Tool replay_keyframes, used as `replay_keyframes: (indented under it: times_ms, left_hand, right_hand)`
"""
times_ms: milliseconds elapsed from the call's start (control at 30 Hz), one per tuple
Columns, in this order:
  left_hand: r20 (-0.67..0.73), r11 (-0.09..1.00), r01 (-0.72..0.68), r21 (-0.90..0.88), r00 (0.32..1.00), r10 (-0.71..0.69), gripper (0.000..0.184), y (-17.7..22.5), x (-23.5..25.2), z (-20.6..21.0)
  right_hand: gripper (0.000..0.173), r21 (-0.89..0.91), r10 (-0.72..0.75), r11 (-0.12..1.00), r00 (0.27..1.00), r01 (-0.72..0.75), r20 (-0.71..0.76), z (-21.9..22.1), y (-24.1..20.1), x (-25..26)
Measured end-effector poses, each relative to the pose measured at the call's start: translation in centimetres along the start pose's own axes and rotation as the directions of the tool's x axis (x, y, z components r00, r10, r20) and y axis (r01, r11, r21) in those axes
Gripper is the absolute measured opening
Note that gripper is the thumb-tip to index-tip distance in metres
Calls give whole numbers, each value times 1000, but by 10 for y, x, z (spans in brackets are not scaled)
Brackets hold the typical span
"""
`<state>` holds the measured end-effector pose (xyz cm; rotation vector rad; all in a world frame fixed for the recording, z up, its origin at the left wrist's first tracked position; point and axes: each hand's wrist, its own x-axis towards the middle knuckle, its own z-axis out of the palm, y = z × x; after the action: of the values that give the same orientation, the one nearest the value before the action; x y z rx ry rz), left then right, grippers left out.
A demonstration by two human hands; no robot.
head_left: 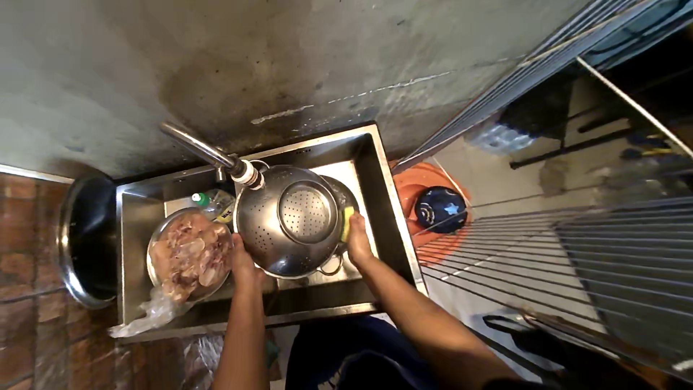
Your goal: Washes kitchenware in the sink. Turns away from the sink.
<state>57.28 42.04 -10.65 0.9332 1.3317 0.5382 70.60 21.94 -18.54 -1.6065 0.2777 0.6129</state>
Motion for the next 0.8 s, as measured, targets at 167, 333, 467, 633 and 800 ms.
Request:
replay_keyframes:
  times_ms: [167, 333, 467, 633, 800]
  left_hand:
    - [49, 970, -158, 184, 987, 152, 49, 12, 0, -13]
    - [36, 947, -173, 269, 985, 170, 47, 4, -10, -1]
    - [48, 976, -114, 183, 993, 107, 50, -4, -9, 8]
    - [57, 995, -91, 41, 994, 89, 50, -9, -3, 11]
    - [-47, 997, -78, 6, 996, 78, 53, -7, 2, 4]
  right_hand:
    - [55, -256, 46, 966, 975, 12, 219, 21, -63, 69]
    - [58, -524, -165, 737, 865, 428, 474, 80, -133, 50]
    - [36, -467, -481, 201, 502, 861, 719, 111, -115, -20]
    - [21, -223, -665, 233, 322, 947, 674, 102, -72, -74]
    - [25, -234, -725, 627, 667, 743, 174, 70, -81, -70]
